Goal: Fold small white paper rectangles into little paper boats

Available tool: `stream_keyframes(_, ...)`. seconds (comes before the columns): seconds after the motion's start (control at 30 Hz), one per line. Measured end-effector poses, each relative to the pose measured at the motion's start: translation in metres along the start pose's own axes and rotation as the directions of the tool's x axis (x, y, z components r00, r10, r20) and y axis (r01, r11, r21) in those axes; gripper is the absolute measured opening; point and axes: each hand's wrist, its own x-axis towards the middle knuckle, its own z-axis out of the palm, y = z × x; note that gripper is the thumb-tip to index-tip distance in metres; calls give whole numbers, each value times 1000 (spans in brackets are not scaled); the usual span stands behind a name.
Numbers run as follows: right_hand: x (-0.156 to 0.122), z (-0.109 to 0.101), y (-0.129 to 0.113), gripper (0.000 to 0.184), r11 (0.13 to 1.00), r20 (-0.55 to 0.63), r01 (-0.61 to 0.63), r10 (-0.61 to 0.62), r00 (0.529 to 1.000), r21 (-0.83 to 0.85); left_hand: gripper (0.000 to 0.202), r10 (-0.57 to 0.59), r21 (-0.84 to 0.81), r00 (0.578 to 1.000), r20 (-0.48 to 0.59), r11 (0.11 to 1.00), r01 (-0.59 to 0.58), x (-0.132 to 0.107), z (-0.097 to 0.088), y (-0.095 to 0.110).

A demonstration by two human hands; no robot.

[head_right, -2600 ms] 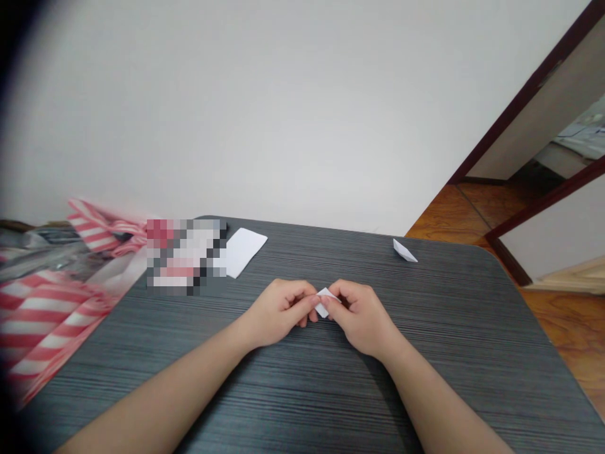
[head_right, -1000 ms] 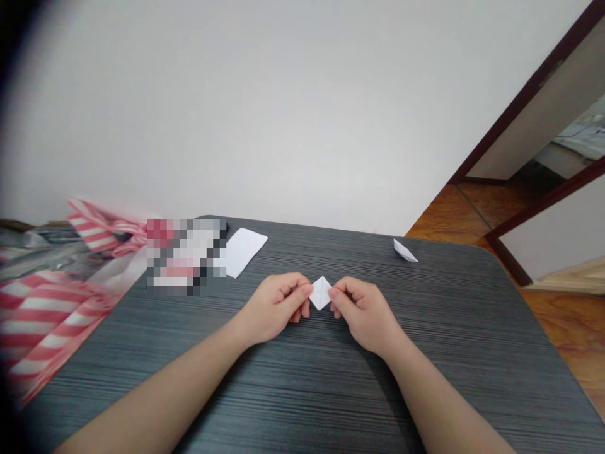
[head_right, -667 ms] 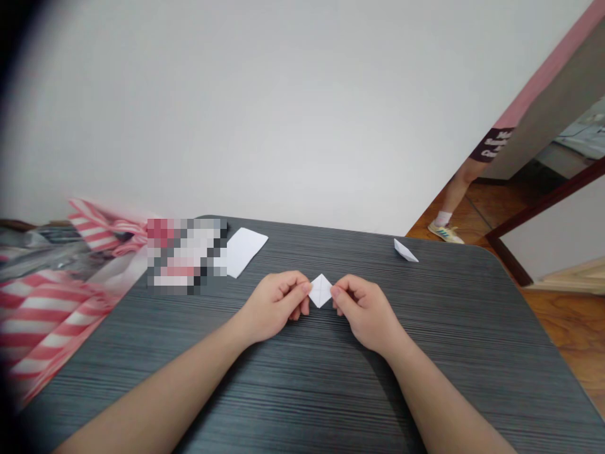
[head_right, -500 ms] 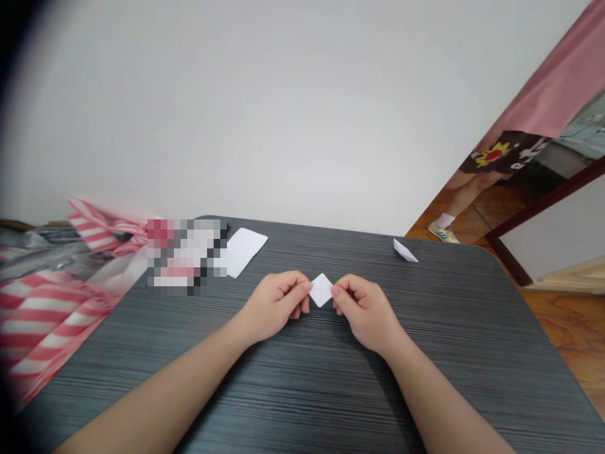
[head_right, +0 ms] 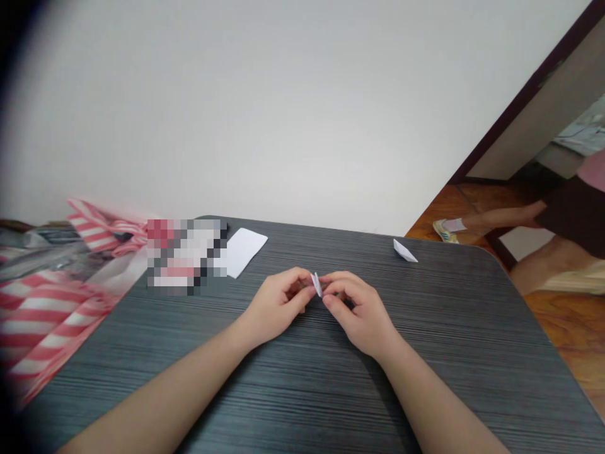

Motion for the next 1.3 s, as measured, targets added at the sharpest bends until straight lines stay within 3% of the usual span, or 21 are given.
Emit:
stream_keyframes(0.17, 0, -1, -1, 14, 994, 59, 77, -72, 996, -82, 29, 32, -35, 998, 59, 999, -30, -2, -3, 5)
stream_keyframes(0.37, 1, -1, -3, 16, 985, 88, 110, -98, 991, -135, 27, -43, -47, 997, 66, 998, 47, -1, -4, 4)
stream_keyframes(0.6, -1, 0, -2, 16, 988, -1, 47, -47, 999, -145, 29, -32, 35, 994, 103, 999, 28, 1, -7, 10)
stream_keyframes(0.83, -4, 4, 2, 1, 989, 53, -126, 131, 990, -83, 30, 52, 46, 982, 179, 997, -61, -1, -6, 10)
stream_keyframes(1.03, -6, 5, 7, 5, 991, -22, -130, 130, 991, -33, 29, -5, -33, 990, 139, 999, 9, -1, -6, 10)
stream_keyframes(1.3, -1, 0, 1, 16, 995, 32, -36, 39, 999, -93, 30, -88, -43, 993, 74, 995, 91, 1, -7, 9)
